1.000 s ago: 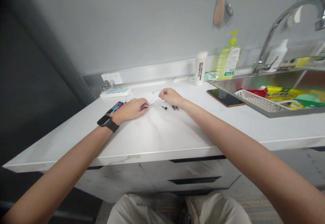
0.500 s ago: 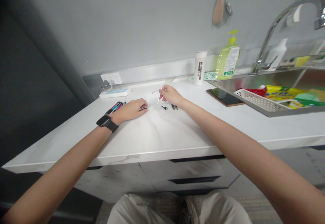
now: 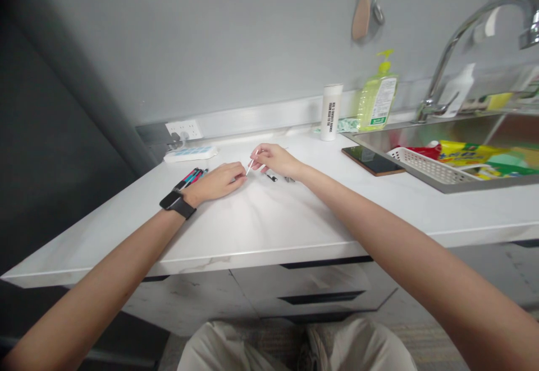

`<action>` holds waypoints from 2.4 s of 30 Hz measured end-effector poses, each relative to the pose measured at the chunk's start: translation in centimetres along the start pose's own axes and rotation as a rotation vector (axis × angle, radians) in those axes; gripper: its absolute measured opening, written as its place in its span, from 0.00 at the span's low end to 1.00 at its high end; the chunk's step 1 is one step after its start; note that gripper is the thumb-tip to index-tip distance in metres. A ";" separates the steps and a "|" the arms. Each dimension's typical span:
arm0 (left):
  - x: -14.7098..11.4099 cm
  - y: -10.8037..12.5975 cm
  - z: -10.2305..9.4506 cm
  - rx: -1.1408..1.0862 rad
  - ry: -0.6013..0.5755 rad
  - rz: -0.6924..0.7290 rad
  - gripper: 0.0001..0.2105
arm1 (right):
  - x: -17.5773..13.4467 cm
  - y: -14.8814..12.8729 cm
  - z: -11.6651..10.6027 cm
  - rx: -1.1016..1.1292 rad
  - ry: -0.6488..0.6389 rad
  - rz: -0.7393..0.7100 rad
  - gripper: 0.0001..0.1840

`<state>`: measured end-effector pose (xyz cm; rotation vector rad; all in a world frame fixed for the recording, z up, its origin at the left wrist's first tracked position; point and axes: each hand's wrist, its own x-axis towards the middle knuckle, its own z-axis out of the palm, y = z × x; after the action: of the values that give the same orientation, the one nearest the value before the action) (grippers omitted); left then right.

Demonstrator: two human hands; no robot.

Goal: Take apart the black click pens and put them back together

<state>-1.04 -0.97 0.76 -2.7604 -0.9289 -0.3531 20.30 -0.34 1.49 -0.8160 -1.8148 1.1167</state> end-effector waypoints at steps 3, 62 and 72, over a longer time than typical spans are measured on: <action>0.1 0.0 0.0 -0.002 0.001 0.003 0.12 | 0.1 0.1 0.0 -0.028 0.016 0.013 0.06; 0.3 0.7 0.1 -0.088 -0.075 0.094 0.13 | 0.3 2.1 -0.8 -0.710 -0.096 -0.186 0.09; 0.2 0.3 0.6 -0.133 -0.108 0.068 0.15 | 0.4 2.6 -1.4 -0.924 -0.154 -0.183 0.13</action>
<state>-0.60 -0.88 0.22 -2.9499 -0.8621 -0.2655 21.64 1.58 -0.43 -1.0494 -2.4998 0.1696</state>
